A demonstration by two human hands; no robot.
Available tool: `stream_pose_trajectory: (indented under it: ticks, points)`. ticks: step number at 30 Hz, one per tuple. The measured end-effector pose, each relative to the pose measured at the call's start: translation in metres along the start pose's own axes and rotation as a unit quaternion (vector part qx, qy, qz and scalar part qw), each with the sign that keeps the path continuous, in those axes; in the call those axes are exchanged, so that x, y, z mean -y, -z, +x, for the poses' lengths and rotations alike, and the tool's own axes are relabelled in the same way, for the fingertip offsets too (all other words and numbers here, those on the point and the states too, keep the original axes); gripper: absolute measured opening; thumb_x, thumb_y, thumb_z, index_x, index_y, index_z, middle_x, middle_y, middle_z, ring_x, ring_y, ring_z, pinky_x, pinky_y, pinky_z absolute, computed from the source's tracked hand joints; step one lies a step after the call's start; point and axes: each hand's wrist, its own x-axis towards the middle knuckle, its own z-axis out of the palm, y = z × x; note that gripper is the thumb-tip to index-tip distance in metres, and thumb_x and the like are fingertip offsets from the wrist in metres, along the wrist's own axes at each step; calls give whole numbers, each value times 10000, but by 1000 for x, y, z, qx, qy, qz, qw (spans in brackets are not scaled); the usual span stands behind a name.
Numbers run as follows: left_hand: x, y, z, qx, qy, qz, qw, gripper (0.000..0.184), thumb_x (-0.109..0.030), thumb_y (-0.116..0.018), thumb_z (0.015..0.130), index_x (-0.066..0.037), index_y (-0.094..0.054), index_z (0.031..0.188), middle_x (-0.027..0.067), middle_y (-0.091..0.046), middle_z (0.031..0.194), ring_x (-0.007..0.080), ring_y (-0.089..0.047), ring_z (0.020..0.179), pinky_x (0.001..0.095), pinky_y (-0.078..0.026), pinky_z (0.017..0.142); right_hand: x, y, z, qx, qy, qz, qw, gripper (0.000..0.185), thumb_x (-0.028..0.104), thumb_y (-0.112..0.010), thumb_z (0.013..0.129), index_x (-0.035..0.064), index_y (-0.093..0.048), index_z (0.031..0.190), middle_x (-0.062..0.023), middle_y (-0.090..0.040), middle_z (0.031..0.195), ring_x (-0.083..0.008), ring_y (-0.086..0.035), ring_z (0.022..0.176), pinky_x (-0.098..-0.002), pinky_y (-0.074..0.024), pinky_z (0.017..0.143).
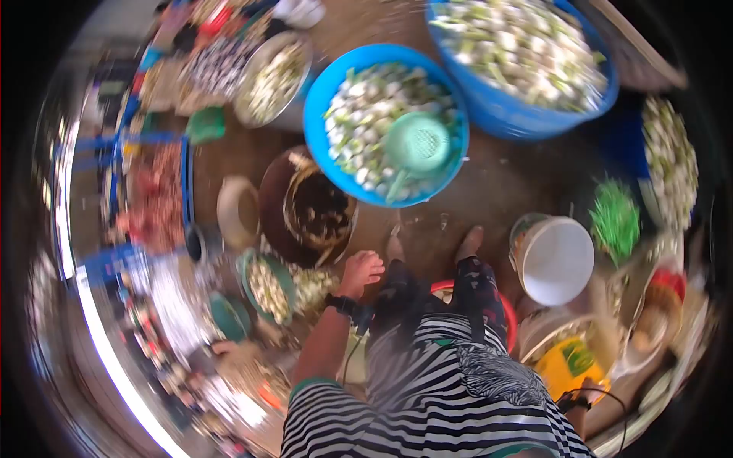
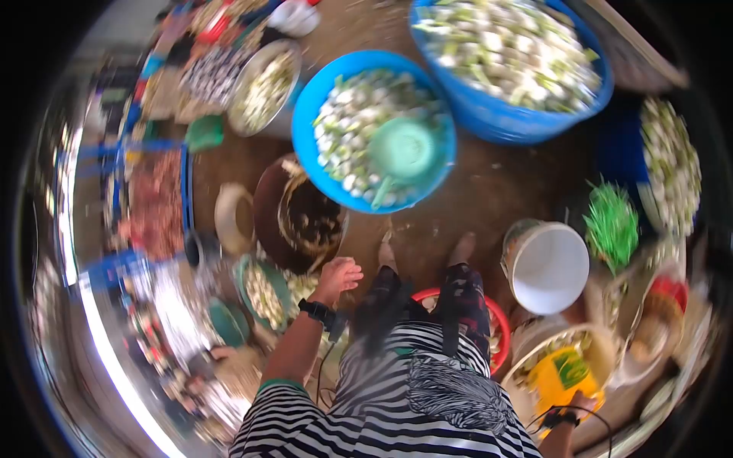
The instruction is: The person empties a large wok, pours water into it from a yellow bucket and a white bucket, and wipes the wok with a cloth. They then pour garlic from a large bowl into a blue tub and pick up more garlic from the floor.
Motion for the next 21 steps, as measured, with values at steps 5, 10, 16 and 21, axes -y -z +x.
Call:
stream_pose_trajectory:
  ticks: [5,10,16,21]
  points:
    - [80,62,-15,-77,54,-141,985,367,-281,-555,814,-61,-487,1100,105,-598,957,217,-621,830,322,-503,643,104,20,14,-71,360,34,930,266,25,-534,683,-52,-593,931,-193,-622,891,-307,-591,846,-380,-483,740]
    - [168,118,-35,-141,77,-296,942,211,-242,-552,802,-109,-560,965,26,-603,800,161,-607,659,302,-478,521,297,54,-117,324,300,183,879,213,-52,-425,779,51,-593,857,-41,-602,739,-123,-572,611,-239,-420,466]
    - [288,192,-55,-210,85,-477,849,220,-231,-568,797,-105,-550,977,48,-612,822,178,-612,689,304,-487,557,451,20,-310,390,504,133,759,166,-17,-449,784,67,-591,798,-31,-572,698,-102,-532,557,-230,-373,419]
    - [382,246,-71,-268,109,-607,740,130,-172,-532,806,-95,-532,910,47,-572,770,178,-592,649,288,-466,498,502,-13,-500,353,709,-90,604,166,-60,-465,749,5,-598,825,-65,-590,717,-137,-556,626,-238,-412,518]
